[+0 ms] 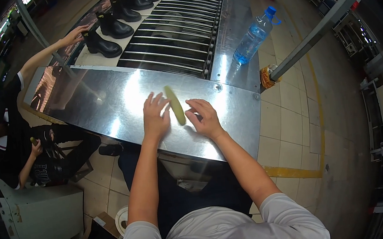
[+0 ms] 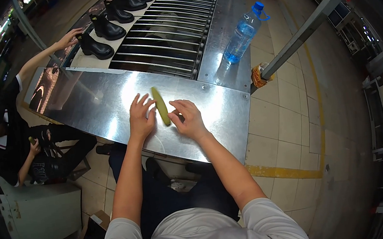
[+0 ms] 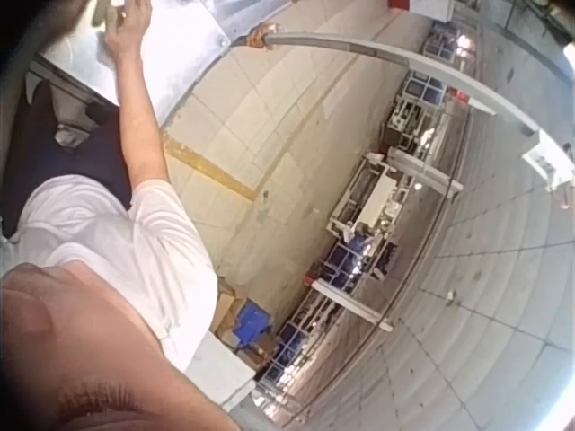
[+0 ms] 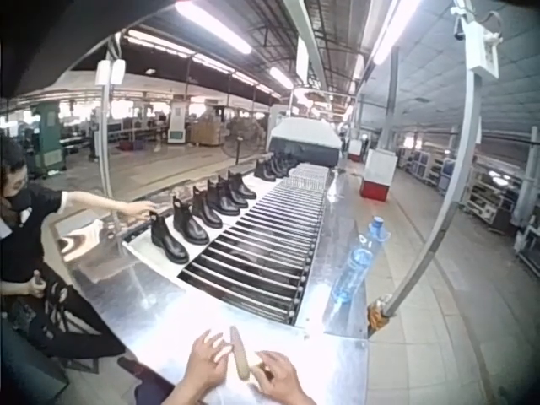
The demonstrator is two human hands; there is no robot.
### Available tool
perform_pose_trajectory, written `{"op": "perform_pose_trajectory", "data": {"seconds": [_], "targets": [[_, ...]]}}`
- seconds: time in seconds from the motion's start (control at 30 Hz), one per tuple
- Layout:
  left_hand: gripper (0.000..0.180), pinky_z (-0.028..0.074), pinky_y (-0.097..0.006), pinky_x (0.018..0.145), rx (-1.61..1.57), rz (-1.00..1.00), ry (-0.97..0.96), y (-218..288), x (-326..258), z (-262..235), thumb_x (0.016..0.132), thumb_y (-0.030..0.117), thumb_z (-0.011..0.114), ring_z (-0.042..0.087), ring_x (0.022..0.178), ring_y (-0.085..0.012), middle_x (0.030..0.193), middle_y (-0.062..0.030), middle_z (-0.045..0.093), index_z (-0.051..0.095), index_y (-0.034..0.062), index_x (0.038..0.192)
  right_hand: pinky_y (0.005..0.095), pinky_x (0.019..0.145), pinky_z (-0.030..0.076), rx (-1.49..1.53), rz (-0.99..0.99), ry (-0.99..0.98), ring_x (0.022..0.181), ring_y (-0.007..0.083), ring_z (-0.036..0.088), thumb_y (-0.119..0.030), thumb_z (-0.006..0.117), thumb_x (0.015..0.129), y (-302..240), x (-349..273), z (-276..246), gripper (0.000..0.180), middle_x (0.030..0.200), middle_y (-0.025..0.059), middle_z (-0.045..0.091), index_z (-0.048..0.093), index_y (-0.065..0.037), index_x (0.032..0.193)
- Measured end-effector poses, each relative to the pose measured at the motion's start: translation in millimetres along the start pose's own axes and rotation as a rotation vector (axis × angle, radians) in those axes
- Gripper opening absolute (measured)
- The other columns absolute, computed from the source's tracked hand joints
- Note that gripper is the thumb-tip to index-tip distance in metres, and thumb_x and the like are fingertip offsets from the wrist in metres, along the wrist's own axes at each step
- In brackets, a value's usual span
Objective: Polish and clean the surface of black leather boots using a handheld tool on a production line.
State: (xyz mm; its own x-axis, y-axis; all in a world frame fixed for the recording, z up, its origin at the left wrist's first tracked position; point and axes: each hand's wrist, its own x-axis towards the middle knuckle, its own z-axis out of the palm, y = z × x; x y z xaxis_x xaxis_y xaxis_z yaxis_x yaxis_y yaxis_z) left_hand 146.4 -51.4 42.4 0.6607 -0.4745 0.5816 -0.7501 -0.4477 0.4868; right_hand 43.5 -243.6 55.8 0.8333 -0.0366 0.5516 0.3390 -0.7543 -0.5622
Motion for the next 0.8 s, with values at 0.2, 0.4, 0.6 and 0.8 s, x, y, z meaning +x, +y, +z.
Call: {"op": "perform_pose_trajectory", "data": {"seconds": [0.2,0.4,0.6,0.8], "targets": [[0.032,0.035,-0.053,0.115,-0.034,-0.031,-0.051,10.7,2.1,2.8,0.088,0.024,0.073,0.049,0.136,-0.0428,0.132,-0.0165,0.066,0.074,0.0076,0.116,0.0483,0.105,0.046,-0.126,-0.081,0.143,0.120,0.0374,0.063,-0.024,0.073,0.092,-2.0,7.0,-3.4,0.041,0.115,0.0175,0.072,0.067,-0.004,0.127],[0.034,0.036,-0.053,0.114,0.020,-0.127,0.080,-8.7,-3.3,6.1,0.088,0.024,0.075,0.048,0.137,-0.0427,0.135,-0.0180,0.064,0.073,0.0044,0.116,0.0445,0.099,0.050,-0.001,-0.028,0.032,0.115,0.0356,0.066,-0.022,0.074,0.091,-5.9,1.7,-1.5,0.039,0.108,0.0160,0.074,0.068,-0.004,0.125],[0.025,0.038,-0.050,0.113,0.109,-0.174,0.118,3.3,-0.2,8.0,0.090,0.025,0.074,0.053,0.133,-0.0412,0.131,-0.0174,0.067,0.073,0.0065,0.107,0.0441,0.100,0.050,-0.043,-0.018,0.132,0.119,0.0366,0.064,-0.021,0.073,0.091,-0.7,3.1,-1.6,0.038,0.113,0.0153,0.074,0.069,-0.004,0.125],[0.024,0.037,-0.055,0.113,-0.138,-0.162,0.083,-9.4,-6.3,9.7,0.088,0.027,0.075,0.058,0.127,-0.0396,0.119,-0.0141,0.072,0.074,0.0071,0.102,0.0508,0.114,0.037,-0.072,-0.124,-0.108,0.140,0.0394,0.049,-0.028,0.072,0.091,-2.1,5.3,3.2,0.038,0.143,0.0114,0.062,0.071,-0.010,0.124]]}}
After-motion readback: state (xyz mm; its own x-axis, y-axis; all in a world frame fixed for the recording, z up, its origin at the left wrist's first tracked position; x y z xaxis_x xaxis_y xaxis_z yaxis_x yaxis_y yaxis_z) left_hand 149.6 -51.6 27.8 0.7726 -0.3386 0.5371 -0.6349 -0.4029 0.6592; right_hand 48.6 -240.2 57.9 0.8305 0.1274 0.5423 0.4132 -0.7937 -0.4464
